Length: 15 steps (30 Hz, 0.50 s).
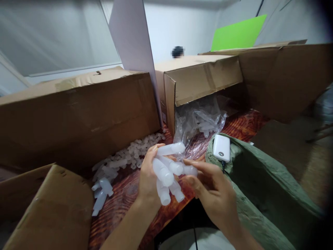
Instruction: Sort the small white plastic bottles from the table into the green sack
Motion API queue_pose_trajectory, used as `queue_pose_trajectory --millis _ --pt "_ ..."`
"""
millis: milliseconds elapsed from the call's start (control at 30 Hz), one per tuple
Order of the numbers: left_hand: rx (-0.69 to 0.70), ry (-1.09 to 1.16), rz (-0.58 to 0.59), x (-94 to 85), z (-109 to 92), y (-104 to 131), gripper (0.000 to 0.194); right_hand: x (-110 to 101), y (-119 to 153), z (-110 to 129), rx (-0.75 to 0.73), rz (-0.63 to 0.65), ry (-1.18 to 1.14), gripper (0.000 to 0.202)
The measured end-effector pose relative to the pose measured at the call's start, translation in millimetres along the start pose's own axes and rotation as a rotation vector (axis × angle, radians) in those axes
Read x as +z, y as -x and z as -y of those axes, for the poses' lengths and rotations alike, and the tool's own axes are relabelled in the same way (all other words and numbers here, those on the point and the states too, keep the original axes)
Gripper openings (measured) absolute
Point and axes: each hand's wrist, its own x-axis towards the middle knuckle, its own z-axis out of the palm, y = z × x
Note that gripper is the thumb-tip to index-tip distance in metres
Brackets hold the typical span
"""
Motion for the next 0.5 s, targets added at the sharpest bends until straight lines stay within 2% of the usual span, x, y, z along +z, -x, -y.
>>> queue_pose_trajectory --millis 100,167,233,333,400,500 --pt "-0.021 0.016 0.025 -0.2 0.1 -1.0 0.030 -14.6 -5.8 -0.3 -0.216 0.128 0.241 0.034" --pt "-0.036 0.033 0.029 -0.5 1.1 -1.7 0.029 -21.2 -11.0 -0.6 -0.362 0.201 0.303 0.037" --pt "-0.039 0.030 0.017 -0.4 2.5 -1.7 0.027 -25.5 -15.2 -1.0 -0.443 0.242 0.352 0.034" --pt "-0.012 -0.043 -0.004 1.2 5.6 0.9 0.029 -29.8 -19.5 -0.7 -0.425 0.224 0.484 0.013" --pt "0.006 -0.095 -0.012 3.1 8.3 3.6 0.031 -32.7 -21.6 0.7 -0.386 0.220 0.565 0.025" --pt "0.034 -0.123 -0.016 5.1 13.1 5.6 0.028 -37.8 -22.3 2.0 -0.320 0.295 0.567 0.043"
